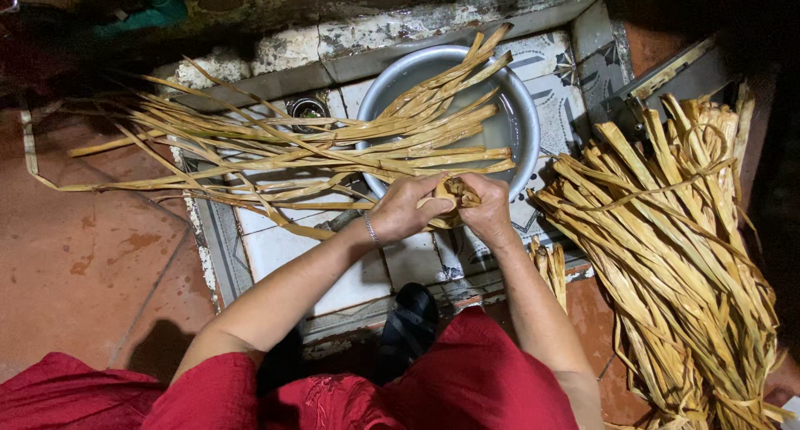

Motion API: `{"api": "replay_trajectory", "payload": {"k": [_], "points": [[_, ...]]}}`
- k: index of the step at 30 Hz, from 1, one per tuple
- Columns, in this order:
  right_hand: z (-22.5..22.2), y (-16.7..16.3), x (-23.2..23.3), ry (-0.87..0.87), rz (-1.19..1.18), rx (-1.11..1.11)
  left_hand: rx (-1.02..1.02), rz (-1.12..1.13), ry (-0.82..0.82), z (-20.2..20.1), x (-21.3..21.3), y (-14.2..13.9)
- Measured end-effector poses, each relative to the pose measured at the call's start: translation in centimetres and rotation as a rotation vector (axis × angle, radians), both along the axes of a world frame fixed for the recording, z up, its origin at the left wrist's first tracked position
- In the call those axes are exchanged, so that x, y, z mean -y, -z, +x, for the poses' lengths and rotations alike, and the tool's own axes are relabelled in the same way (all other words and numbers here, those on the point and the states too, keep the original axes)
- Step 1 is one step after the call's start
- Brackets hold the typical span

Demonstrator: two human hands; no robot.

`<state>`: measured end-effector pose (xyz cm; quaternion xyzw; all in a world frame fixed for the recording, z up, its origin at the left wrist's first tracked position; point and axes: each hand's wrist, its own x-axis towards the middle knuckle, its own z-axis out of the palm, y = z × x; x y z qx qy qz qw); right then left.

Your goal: The person stands at a tiled sink and repeatedly picks up dried leaf strips, dips them into a metal basin of water, and rubs them with both hands. The person then places the wet strips into a pile beside the basin. The process is repeated continuously throughout the clip.

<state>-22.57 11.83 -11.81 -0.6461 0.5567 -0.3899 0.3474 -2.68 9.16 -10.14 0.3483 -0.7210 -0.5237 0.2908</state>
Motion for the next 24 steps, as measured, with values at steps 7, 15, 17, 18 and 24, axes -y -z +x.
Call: {"api": "replay_trajectory", "payload": {"k": [7,15,17,18,24], "points": [[-0.3,0.1,0.0,0.010,-0.001,0.020,0.104,-0.161,-0.102,-1.2,-0.2,-0.9],[-0.5,1.7,-0.4,0.053,0.039,0.076,0.070,-0.159,-0.222,-2.0,-0.2,0.9],[-0.4,2.5,-0.6,0.075,0.053,0.134,0.071,-0.127,-0.257,-2.2,0.1,1.6],[-0.4,2.9,-0.7,0.085,0.058,0.162,0.070,-0.132,-0.283,-2.2,0.2,2.0],[-1.2,4.8,-0.6,0.158,0.276,0.258,0.126,0.015,-0.263,-2.9,1.6,4.3]]}}
